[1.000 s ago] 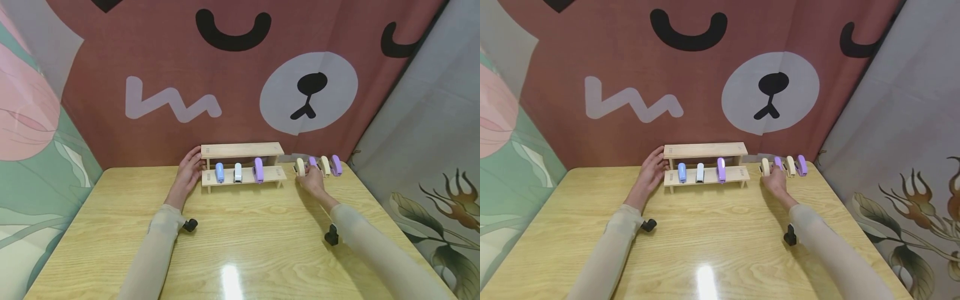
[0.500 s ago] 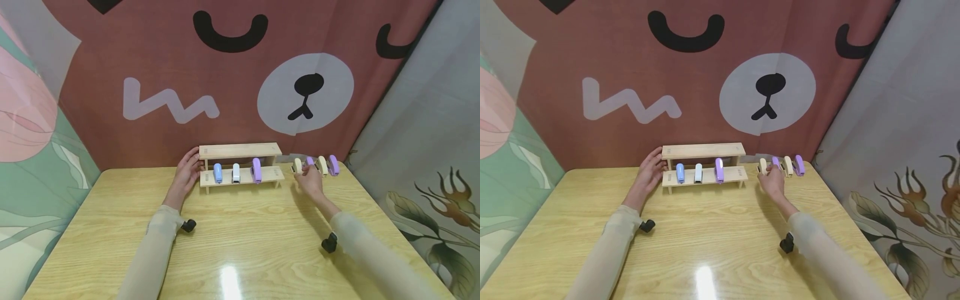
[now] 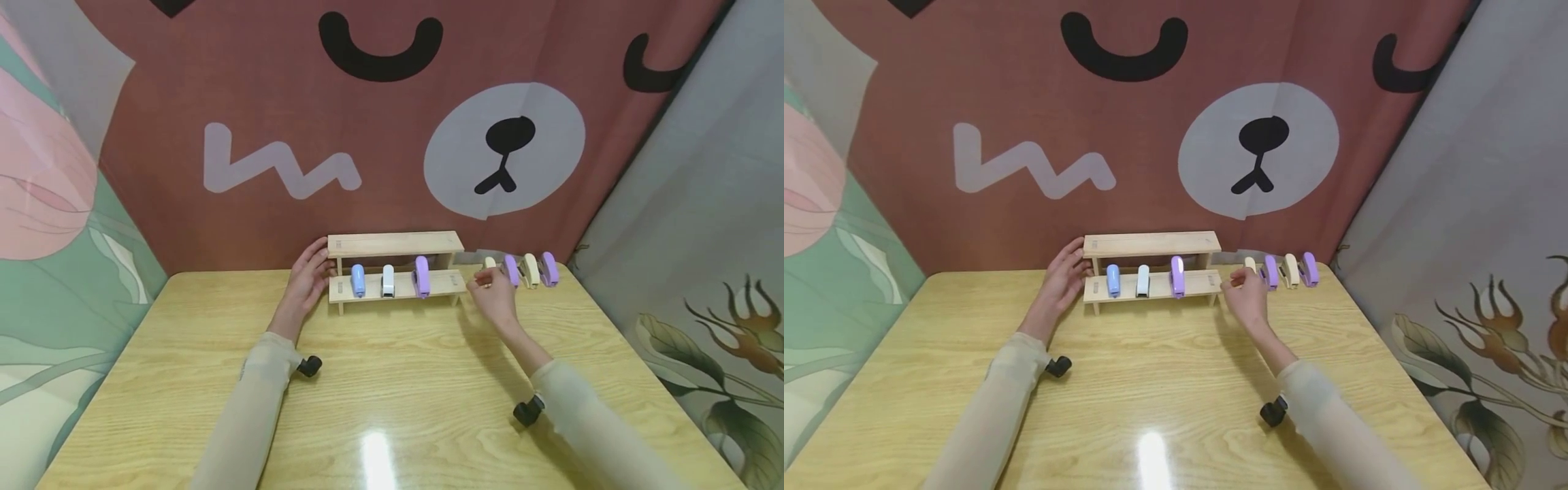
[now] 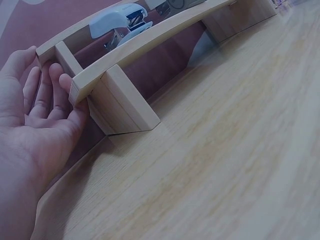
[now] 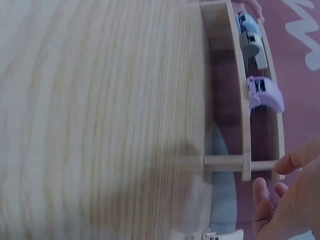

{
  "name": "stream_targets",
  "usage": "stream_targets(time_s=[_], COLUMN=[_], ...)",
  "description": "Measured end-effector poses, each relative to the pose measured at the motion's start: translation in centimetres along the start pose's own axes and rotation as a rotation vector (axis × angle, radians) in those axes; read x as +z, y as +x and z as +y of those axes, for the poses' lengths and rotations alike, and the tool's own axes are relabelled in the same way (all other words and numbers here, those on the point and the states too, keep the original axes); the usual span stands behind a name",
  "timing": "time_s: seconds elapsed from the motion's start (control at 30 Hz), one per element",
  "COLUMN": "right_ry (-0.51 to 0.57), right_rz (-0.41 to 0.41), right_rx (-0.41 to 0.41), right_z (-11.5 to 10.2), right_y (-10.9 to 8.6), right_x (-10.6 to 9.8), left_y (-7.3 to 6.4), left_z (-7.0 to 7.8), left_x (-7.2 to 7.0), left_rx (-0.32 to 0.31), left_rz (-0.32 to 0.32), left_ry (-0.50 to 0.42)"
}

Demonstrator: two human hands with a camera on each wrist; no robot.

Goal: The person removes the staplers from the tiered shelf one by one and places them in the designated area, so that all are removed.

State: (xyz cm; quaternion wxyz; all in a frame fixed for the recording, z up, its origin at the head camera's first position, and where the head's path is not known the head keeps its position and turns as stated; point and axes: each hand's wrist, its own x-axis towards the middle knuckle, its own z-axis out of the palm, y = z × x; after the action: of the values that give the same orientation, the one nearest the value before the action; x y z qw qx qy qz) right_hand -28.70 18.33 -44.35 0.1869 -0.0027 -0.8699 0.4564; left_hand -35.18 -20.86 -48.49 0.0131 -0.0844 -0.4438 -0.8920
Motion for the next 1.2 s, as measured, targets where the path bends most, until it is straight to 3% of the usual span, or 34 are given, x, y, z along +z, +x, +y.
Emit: stream_targets(time_s=[0.23,0.7,1.07,1.2], right_ry=[0.013,0.056,-0.007,-0.036], right_rz=[-0.014,-0.09,-0.153,-0.141], right_rx=[-0.046,-0.055,-0.064,-0.064], right_z=[-1.1,-2.8,-4.6,-4.8], right_y=[-1.3,-2.8,-3.1,-2.8], right_x=[1.1,3.4,5.2,5.8], left_y=[0.0,0.1,0.1,0.1], left_z=[0.0,-0.2,-0.1,0.0], left_x=[0.1,0.0,-0.1,0.1], left_rx=[0.006,0.001,-0.002,-0.005], left_rz=[-0.006,-0.008,-0.007,-0.008], left_ry=[0.0,-0.021,-0.034,-0.029])
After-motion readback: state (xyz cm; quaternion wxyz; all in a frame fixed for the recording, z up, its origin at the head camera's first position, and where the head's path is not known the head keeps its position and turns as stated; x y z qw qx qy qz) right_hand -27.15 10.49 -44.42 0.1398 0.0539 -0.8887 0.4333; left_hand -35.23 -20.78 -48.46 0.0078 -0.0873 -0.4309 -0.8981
